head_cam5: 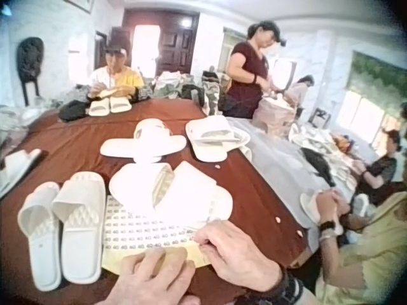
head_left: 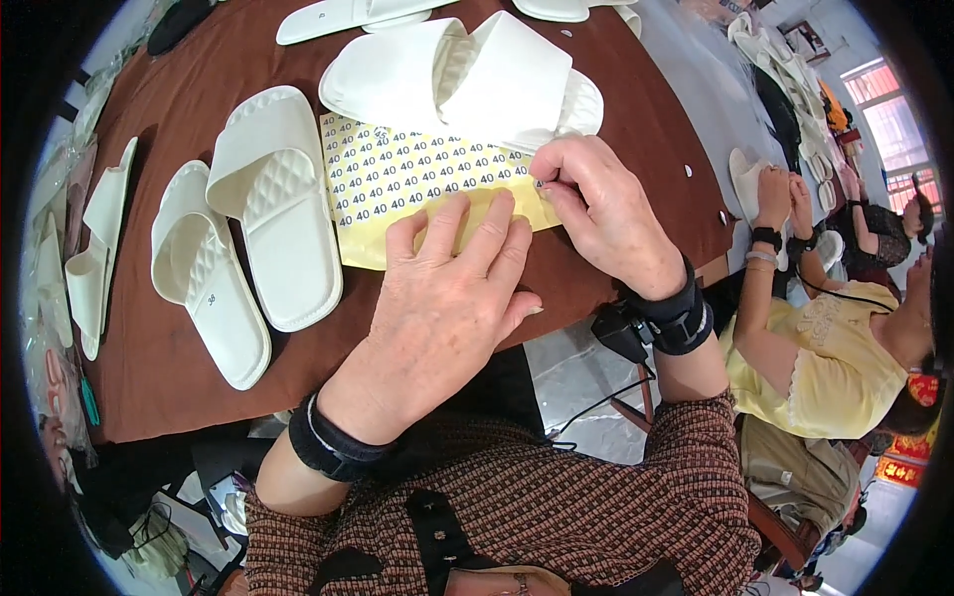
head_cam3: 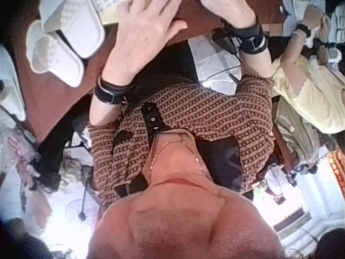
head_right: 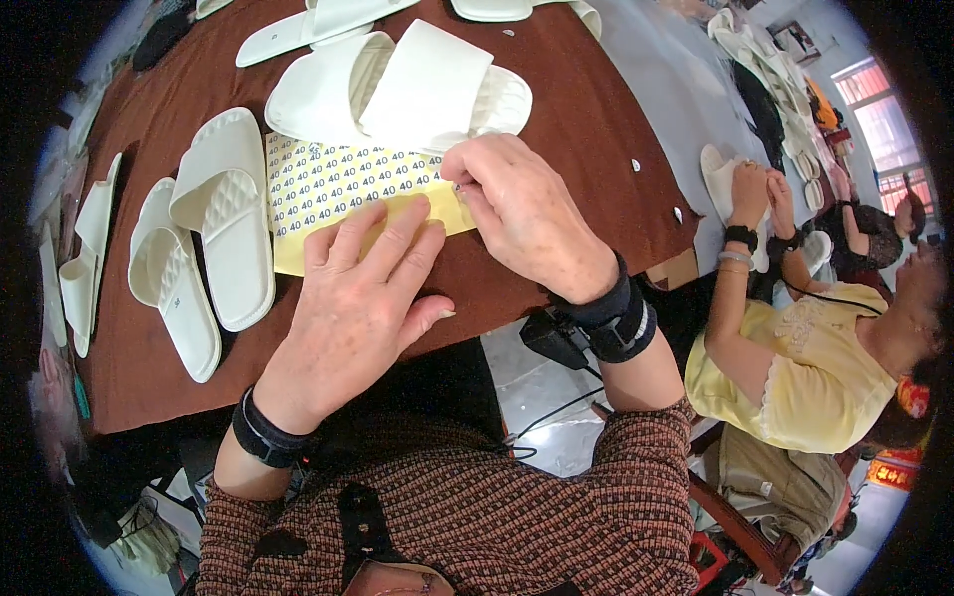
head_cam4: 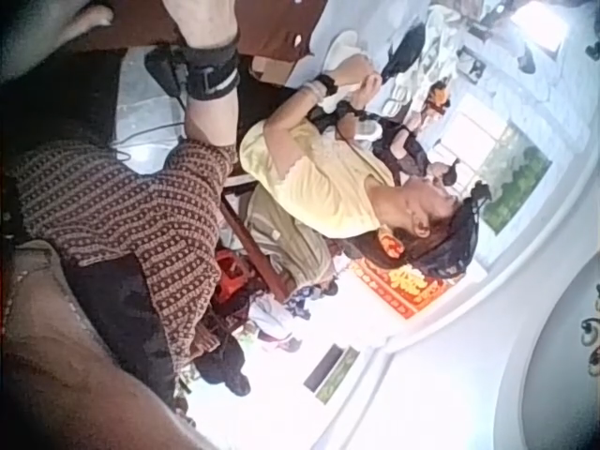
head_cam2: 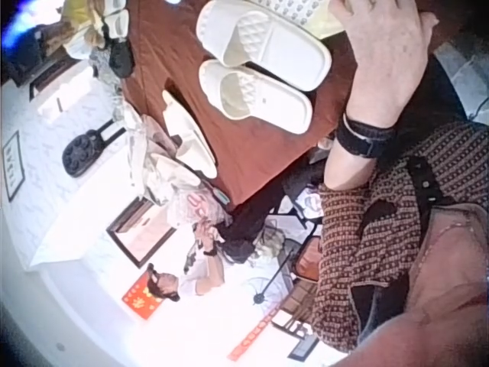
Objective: Applying small size-indicating stickers to the inside of the footbed of white slippers.
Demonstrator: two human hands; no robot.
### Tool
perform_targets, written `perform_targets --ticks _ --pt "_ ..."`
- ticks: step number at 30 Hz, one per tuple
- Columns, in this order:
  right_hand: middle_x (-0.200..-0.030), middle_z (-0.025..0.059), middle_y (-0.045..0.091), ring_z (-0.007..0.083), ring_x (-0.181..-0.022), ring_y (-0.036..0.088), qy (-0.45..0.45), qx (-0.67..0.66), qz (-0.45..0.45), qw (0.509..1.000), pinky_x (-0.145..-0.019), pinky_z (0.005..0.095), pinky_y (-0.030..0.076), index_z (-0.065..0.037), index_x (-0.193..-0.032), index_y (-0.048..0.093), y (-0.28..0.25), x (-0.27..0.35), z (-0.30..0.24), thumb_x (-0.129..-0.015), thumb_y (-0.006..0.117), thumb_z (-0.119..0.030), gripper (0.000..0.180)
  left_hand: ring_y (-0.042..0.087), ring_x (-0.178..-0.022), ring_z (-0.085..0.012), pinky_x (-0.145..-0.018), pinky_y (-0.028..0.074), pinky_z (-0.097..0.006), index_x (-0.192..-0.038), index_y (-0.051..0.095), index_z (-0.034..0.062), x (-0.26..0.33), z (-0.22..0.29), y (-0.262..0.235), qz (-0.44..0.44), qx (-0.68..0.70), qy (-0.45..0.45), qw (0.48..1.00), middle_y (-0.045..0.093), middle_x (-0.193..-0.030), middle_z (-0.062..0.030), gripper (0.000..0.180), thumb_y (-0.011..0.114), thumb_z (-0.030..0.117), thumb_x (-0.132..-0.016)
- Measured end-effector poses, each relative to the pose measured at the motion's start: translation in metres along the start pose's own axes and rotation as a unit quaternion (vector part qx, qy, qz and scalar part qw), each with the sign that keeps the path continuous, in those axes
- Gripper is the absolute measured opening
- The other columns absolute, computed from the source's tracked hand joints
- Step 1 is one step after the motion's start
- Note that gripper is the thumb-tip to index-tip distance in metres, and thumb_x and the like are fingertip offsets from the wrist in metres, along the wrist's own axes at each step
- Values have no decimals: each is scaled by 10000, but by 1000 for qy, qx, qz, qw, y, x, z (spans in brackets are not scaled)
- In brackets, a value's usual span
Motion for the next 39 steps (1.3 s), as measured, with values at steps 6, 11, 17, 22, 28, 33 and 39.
perform_targets --ticks 6,11,17,22,28,33,39 --pt "-919 137 590 314 -868 600 21 -22 3 1000 -746 385 501 -34 -1008 560 -2 2 4 -849 606 47 184 484 -1195 -318 -963 369 -464 -1207 622 17 1 1 -1 3 4 1 1000 540 -1305 -131 561 767 326 -762" --pt "-909 101 583 218 -807 601 71 -74 -5 995 -696 325 506 -29 -1027 561 -3 6 10 -847 613 54 204 484 -1197 -322 -962 373 -469 -1207 626 15 1 2 0 4 0 0 1000 538 -1309 -133 556 761 331 -770" --pt "-894 31 568 96 -735 545 86 -152 26 984 -672 265 486 -36 -1032 560 -5 7 15 -849 645 31 212 499 -1225 -310 -996 370 -442 -1263 597 54 2 -4 -2 -4 -8 -23 1000 538 -1363 -104 579 751 333 -780" --pt "-896 1 557 72 -804 521 101 -200 65 972 -738 224 441 -38 -1027 550 -24 4 0 -819 641 60 247 482 -1237 -380 -1024 371 -497 -1288 554 -9 6 0 -7 5 41 1 999 502 -1370 -196 586 723 300 -819" --pt "-969 31 581 92 -882 542 61 -310 5 949 -828 240 442 -17 -1059 523 -32 -23 -61 -838 568 88 248 457 -1284 -398 -1075 348 -535 -1265 558 -14 26 10 -30 35 45 17 998 500 -1351 -220 593 748 289 -792" --pt "-968 31 585 98 -917 570 61 -349 -93 930 -818 247 463 -18 -1083 524 21 -62 -100 -872 545 62 226 497 -1241 -345 -1082 336 -539 -1171 632 12 68 -12 -65 64 12 -31 997 549 -1283 -166 505 771 269 -759" --pt "-941 27 594 98 -904 578 31 -310 -230 922 -778 235 458 -27 -1095 515 92 -103 -117 -889 520 20 212 532 -1208 -337 -1082 338 -538 -1150 625 31 119 -64 -96 98 -32 -144 984 580 -1262 -141 400 748 139 -785"
Point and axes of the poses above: each hand's wrist, its own x-axis away from the middle knuckle, its own y-axis out of the palm, z = x × y, the point moved 10 cm from there along -x, towards the middle knuckle
